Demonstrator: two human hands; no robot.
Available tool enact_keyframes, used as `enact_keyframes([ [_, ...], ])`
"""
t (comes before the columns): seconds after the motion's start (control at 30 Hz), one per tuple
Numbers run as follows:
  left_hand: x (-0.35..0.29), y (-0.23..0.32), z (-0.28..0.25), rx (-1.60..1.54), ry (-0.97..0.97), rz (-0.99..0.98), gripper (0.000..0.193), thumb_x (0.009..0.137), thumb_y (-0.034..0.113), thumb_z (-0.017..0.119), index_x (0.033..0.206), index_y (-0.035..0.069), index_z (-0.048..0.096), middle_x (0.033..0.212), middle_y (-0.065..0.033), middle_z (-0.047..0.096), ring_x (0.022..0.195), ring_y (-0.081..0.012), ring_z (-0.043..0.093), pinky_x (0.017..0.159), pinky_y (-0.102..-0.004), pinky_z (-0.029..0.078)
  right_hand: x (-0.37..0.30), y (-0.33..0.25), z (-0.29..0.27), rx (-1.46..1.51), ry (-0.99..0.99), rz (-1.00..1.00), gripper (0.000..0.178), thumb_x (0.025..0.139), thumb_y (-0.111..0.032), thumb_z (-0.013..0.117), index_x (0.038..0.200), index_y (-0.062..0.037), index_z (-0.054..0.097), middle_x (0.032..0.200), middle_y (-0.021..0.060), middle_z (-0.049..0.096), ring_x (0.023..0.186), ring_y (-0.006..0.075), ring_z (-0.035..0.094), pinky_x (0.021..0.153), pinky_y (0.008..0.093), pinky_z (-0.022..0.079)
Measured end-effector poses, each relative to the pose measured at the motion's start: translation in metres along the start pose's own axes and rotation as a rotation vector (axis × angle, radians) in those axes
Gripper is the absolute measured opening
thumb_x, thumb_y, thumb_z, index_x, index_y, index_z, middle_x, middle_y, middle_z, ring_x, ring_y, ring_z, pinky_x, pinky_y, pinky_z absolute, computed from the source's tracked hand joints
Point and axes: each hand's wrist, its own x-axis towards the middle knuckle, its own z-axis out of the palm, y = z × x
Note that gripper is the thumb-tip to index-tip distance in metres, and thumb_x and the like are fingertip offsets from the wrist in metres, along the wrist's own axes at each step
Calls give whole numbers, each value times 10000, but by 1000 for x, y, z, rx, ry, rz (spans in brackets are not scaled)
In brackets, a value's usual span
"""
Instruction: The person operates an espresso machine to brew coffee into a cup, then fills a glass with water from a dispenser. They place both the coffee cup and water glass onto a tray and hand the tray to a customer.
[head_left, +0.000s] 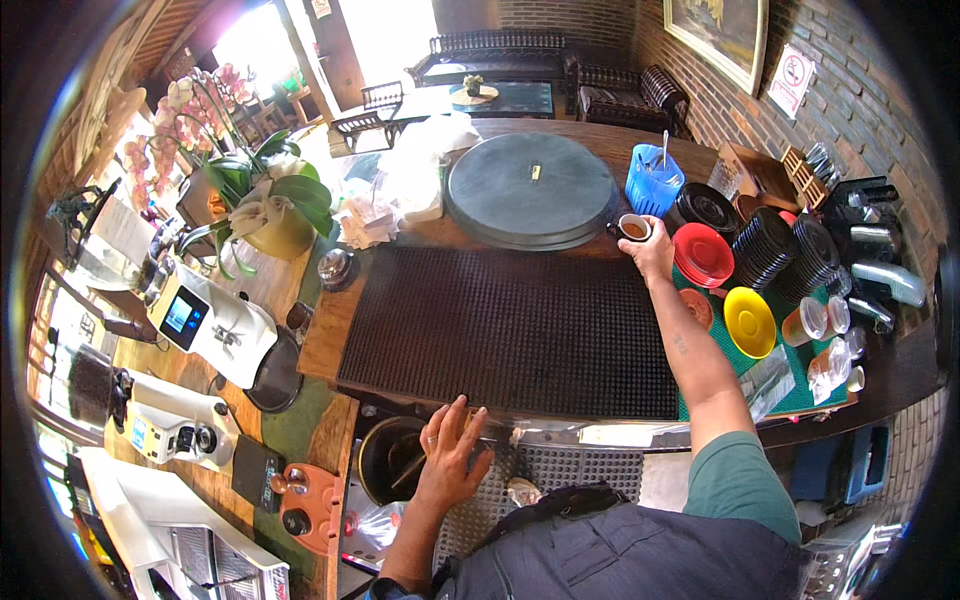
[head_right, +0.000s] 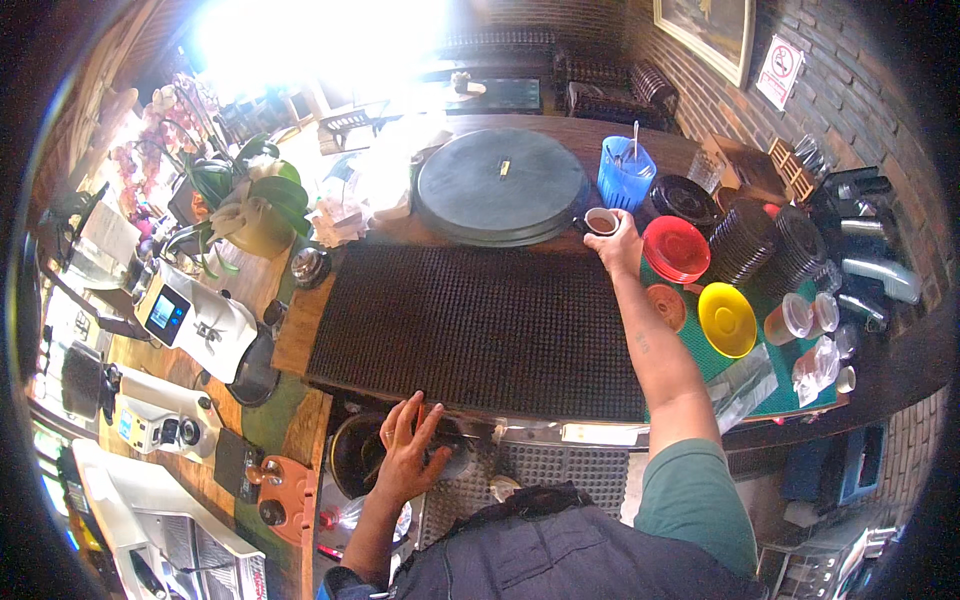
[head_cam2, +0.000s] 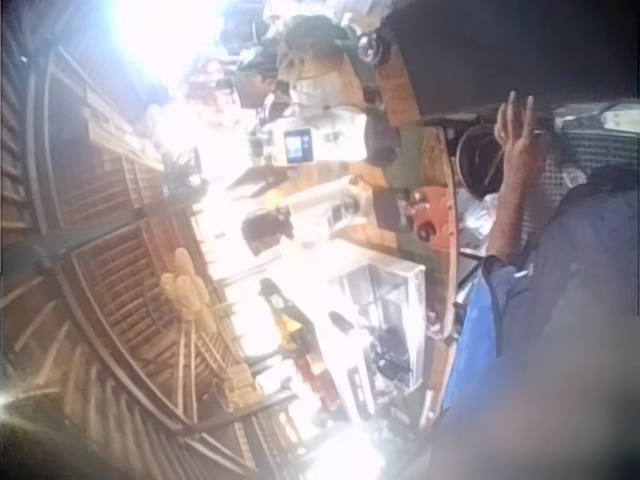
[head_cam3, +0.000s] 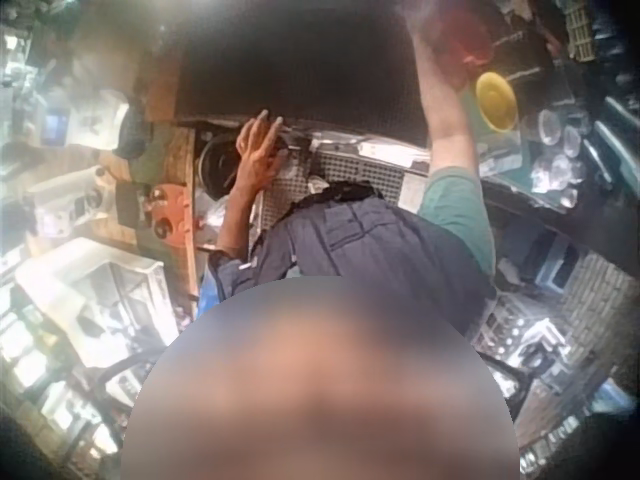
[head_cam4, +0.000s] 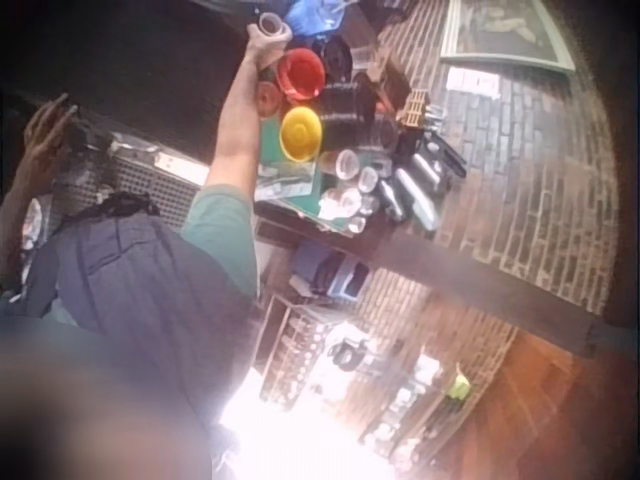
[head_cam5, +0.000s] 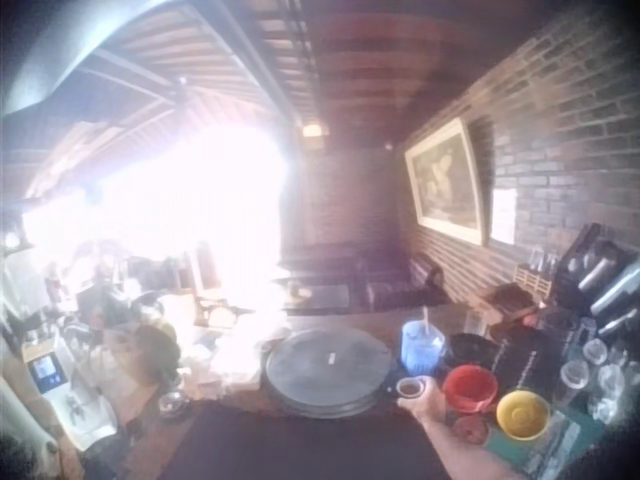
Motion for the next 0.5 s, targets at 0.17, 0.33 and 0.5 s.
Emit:
enact_keyframes([
  [0.17,-4,7,-7,-23,20,-18,741,920,275,826,1603,149,567,1727,-204,378,1567,-435,356,1271,-561,265,19,10,-9,161,-208,22,702,720,-89,950,1355,-41,654,1265,78,762,1164,205,739,1039,370,585],
  [0.33,-19,2,-10,-39,60,-9,726,908,266,835,1580,145,586,1694,-195,423,1557,-417,386,1260,-547,281,34,35,-7,203,-260,-33,835,676,-223,949,1436,-44,651,1304,110,761,1217,256,725,1084,403,558],
  [0.5,-51,-5,-5,-76,190,-21,718,871,231,840,1544,142,606,1630,-172,492,1519,-388,445,1234,-545,310,45,26,0,341,-476,-260,693,765,-207,893,1391,-28,654,1285,105,749,1186,245,719,1056,386,556],
])
